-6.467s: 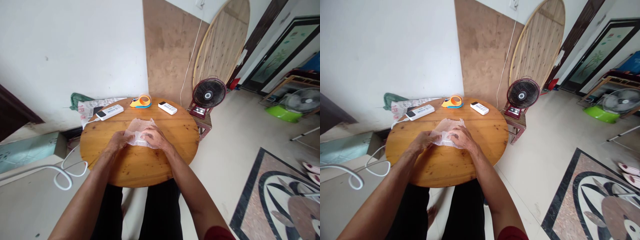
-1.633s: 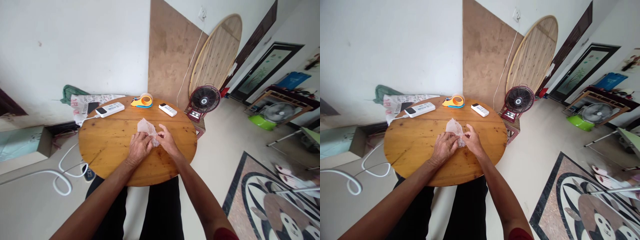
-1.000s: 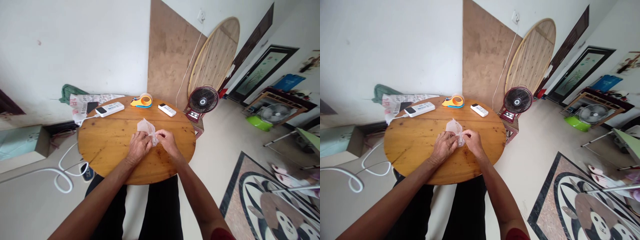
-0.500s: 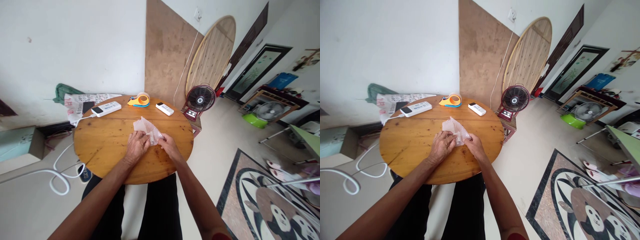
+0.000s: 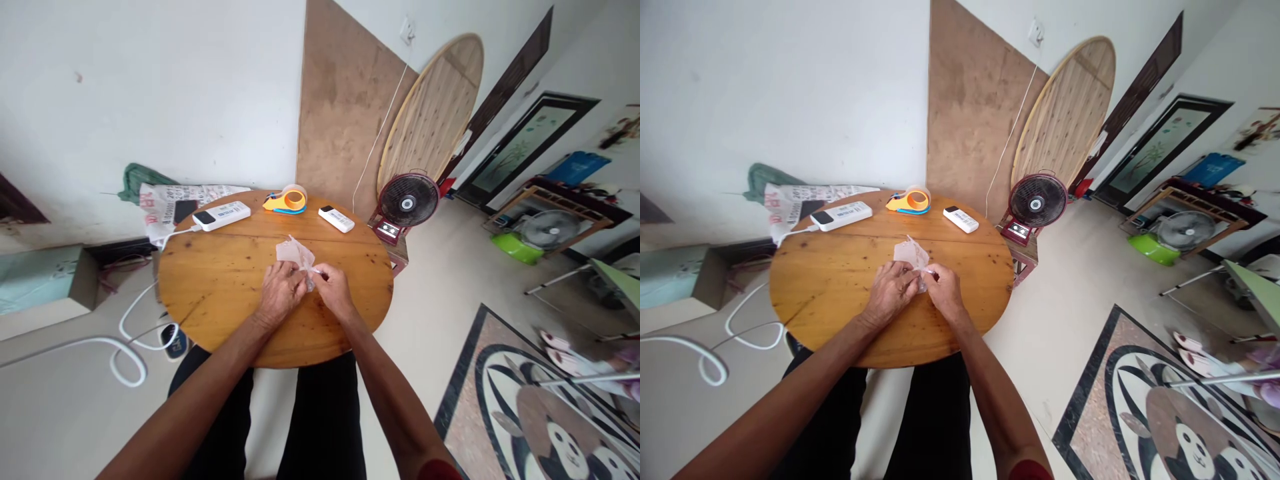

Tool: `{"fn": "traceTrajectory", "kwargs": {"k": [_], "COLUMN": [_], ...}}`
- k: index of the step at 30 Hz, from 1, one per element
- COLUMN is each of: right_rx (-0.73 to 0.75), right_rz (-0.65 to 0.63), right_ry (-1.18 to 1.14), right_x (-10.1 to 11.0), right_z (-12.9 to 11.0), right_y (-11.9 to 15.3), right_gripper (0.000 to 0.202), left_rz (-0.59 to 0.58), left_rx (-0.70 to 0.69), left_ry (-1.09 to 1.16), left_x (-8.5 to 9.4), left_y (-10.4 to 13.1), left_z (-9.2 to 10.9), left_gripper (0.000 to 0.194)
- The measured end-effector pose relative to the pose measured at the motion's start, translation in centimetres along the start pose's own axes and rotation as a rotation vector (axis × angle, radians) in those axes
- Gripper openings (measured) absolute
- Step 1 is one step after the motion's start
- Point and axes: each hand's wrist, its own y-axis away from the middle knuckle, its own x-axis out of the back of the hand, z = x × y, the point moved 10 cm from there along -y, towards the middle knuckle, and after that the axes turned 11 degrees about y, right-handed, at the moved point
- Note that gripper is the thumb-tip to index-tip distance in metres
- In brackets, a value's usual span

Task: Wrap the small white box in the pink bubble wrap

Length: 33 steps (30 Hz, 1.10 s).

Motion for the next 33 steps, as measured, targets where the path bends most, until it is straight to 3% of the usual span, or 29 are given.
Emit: {"fn": "traceTrajectory", "kwargs": {"k": [11,17,33], "right_rx": [0.072,0.121,0.309], "right_rz": [-0.163,-0.168,-0.145], "right_ry": [0.096,0.148,0.196], "right_x": [-1.0,-0.7,-0.3], "right_z": [-1.3,-1.8,-3.8], "right_y": [0.2,0.4,2.0], "right_gripper": [0.022,0.025,0.029], "left_rz": [0.025,0.172,0.091], "left_rx": [0.129,0.193,0.276], "left_ry": [0.284,0.425,0.444], "left_x": [0.6,2.6,0.5], "left_y": [0.2,0.5,1.1], "left_z": [-1.4,-3.2,-4.9], "left_gripper": [0.023,0.024,0.023]}}
